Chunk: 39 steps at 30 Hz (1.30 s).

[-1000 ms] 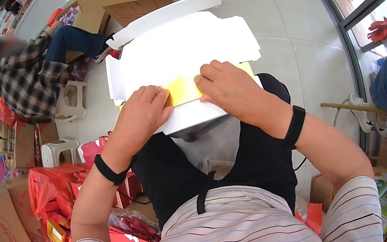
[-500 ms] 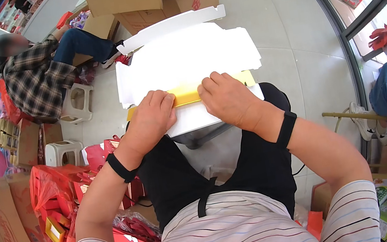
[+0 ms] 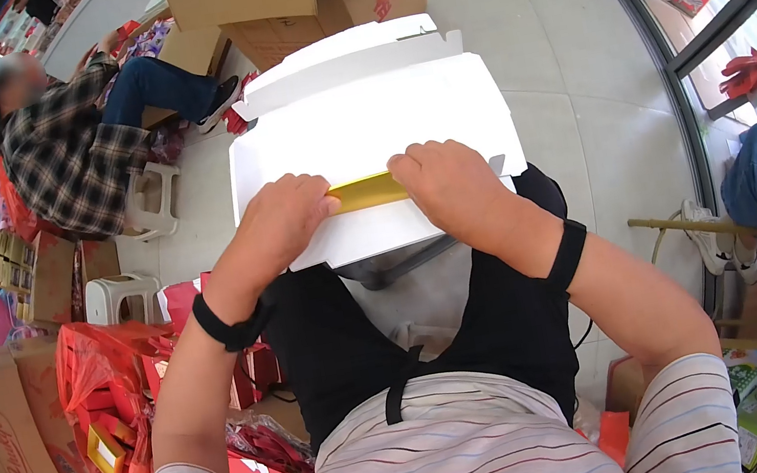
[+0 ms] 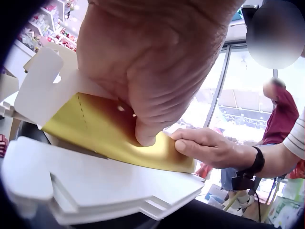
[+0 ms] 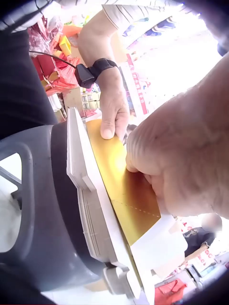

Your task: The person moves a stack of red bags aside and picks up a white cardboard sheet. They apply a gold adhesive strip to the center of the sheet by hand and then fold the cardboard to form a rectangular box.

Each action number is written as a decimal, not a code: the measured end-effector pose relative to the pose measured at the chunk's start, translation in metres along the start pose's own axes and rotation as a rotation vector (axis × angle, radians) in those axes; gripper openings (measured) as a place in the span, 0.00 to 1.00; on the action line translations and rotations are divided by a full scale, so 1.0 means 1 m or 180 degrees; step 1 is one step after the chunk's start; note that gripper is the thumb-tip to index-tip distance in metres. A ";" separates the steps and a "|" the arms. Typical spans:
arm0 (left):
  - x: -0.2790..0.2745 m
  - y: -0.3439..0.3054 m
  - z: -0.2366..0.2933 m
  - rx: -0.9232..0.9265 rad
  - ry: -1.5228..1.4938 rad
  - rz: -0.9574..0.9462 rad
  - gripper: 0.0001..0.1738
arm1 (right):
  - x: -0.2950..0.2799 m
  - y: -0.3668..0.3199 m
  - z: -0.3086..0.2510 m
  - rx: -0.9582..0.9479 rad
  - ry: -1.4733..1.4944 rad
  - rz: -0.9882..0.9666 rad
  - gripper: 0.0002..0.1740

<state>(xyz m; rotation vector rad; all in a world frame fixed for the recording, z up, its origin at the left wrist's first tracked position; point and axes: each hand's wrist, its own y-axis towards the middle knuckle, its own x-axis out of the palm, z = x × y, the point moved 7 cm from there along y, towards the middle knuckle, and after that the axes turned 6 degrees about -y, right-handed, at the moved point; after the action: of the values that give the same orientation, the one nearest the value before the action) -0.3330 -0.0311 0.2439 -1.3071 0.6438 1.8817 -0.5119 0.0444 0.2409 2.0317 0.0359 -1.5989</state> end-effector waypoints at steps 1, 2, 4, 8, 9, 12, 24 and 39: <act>0.000 0.007 -0.003 -0.0164 0.0079 -0.0144 0.12 | 0.002 0.003 0.003 0.0002 -0.0073 0.0006 0.11; 0.000 0.012 -0.004 -0.0325 0.0154 -0.0297 0.13 | 0.004 0.004 0.005 0.0011 -0.0143 0.0007 0.12; -0.001 0.015 -0.008 -0.0528 0.0058 -0.0248 0.14 | 0.007 0.005 0.008 0.0029 -0.0270 0.0019 0.14; -0.001 0.006 -0.008 -0.0425 0.0178 0.0627 0.18 | 0.010 0.003 0.006 0.0167 -0.0492 0.0110 0.16; -0.001 0.003 -0.005 -0.0393 0.0324 0.0831 0.19 | 0.009 0.003 0.003 0.0221 -0.0544 0.0141 0.16; 0.004 -0.009 0.015 0.0112 0.0259 0.1010 0.19 | -0.003 -0.006 -0.029 -0.0202 -0.0286 0.0329 0.20; 0.037 -0.050 0.025 -0.0087 -0.0094 0.0639 0.35 | 0.016 -0.046 -0.030 0.0373 0.0205 -0.0297 0.46; 0.044 -0.052 0.038 -0.0132 -0.0108 0.0605 0.35 | 0.009 -0.048 -0.037 0.0198 0.0243 -0.0457 0.41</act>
<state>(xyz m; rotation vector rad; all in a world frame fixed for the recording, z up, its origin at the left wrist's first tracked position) -0.3213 0.0411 0.2163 -1.2751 0.7370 2.0754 -0.4930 0.0984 0.2192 2.1808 0.1655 -1.6256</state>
